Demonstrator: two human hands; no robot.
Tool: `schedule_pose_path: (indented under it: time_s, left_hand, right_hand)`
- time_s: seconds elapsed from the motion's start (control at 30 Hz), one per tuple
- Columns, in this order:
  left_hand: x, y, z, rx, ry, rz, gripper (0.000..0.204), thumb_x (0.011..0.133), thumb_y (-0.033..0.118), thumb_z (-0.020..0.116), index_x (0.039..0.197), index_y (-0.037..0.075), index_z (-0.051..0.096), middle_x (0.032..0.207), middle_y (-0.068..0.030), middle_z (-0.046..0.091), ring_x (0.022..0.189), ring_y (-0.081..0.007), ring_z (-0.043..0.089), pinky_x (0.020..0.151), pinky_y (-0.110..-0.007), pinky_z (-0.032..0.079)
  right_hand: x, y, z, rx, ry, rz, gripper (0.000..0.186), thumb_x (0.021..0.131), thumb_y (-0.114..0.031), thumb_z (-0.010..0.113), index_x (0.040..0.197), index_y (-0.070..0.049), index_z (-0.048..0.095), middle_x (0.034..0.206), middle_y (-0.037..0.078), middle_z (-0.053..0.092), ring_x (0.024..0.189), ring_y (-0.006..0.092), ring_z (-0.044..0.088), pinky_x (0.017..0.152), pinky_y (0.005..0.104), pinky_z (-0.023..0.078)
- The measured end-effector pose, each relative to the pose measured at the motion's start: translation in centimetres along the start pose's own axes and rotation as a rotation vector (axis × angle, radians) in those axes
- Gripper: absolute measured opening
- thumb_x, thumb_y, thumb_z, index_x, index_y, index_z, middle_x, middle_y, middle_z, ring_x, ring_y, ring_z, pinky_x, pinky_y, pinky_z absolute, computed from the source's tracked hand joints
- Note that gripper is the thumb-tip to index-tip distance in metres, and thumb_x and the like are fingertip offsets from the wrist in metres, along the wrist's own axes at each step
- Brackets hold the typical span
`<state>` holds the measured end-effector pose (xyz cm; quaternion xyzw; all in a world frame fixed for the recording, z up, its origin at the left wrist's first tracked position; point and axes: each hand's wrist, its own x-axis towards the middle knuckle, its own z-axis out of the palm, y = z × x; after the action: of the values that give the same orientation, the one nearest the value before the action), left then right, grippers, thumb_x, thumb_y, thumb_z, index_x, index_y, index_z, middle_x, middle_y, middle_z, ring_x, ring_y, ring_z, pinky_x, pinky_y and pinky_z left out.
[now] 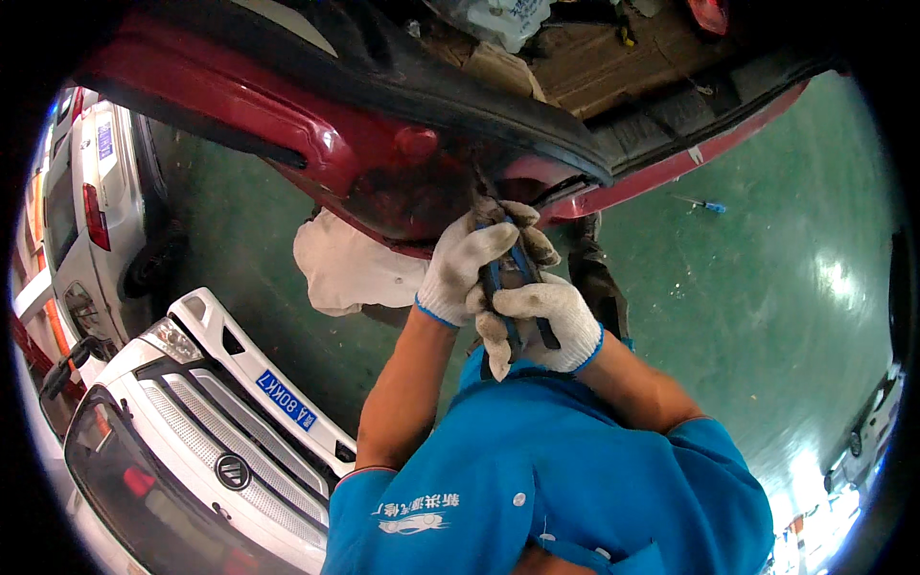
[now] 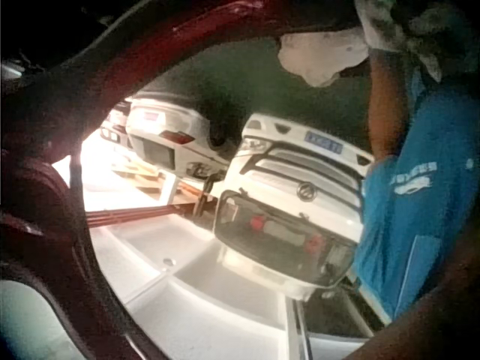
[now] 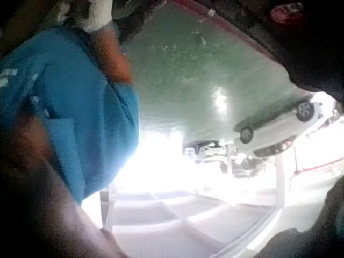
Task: The person removes a red taillight from a red car's trunk area and places it inside the trunk. Then the person uses a pry bar and pliers to scrape and remove material from the rear bumper area. A second person is visible working nearby.
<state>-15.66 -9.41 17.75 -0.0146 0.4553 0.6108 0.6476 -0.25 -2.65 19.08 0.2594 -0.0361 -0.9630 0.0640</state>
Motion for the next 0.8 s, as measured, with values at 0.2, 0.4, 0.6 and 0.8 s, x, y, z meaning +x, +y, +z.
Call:
schedule_pose_path:
  time_s: [0.2, 0.4, 0.6, 0.8]
  left_hand:
    - [-1.0, -0.2, 1.6, 0.244, 0.197, 0.015, 0.040, 0.097, 0.028, 0.067, 0.120, -0.004, 0.061, 0.101, -0.0169, 0.072, 0.094, -0.0236, 0.070, 0.084, -0.037, 0.057]
    - [0.8, -2.1, 2.0, 0.496, 0.267, 0.078, 0.034, 0.093, 0.024, 0.073, 0.113, -0.002, 0.063, 0.098, -0.0103, 0.071, 0.089, -0.0184, 0.067, 0.084, -0.031, 0.054]
    - [2.8, -4.9, 1.8, 0.319, 0.299, 0.196, 0.024, 0.087, 0.012, 0.073, 0.105, 0.001, 0.063, 0.095, -0.0048, 0.069, 0.089, -0.0148, 0.065, 0.081, -0.031, 0.054]
    - [-2.8, -10.8, 2.6, 0.502, 0.437, 0.197, 0.027, 0.083, 0.010, 0.076, 0.104, 0.001, 0.062, 0.101, -0.0082, 0.071, 0.094, -0.0153, 0.067, 0.086, -0.033, 0.055]
  right_hand:
    - [-1.1, -1.9, -1.0, -0.997, 0.050, -0.290, 0.026, 0.090, -0.009, 0.066, 0.113, 0.002, 0.063, 0.102, 0.012, 0.070, 0.083, 0.0233, 0.070, 0.073, 0.0371, 0.060]
    - [0.0, -2.6, -0.5, -1.185, 0.436, -0.086, 0.028, 0.086, -0.017, 0.064, 0.103, 0.006, 0.064, 0.078, 0.021, 0.069, 0.074, 0.0294, 0.070, 0.068, 0.0414, 0.056]
    - [1.2, -2.5, -4.6, -1.861, 0.618, -0.377, 0.039, 0.082, -0.025, 0.067, 0.110, 0.002, 0.062, 0.091, 0.029, 0.069, 0.086, 0.0485, 0.067, 0.076, 0.0542, 0.055]
    - [-2.3, 1.6, -10.3, -1.908, 0.325, -0.338, 0.038, 0.080, -0.024, 0.070, 0.106, 0.001, 0.062, 0.088, 0.027, 0.069, 0.084, 0.0453, 0.069, 0.077, 0.0523, 0.056]
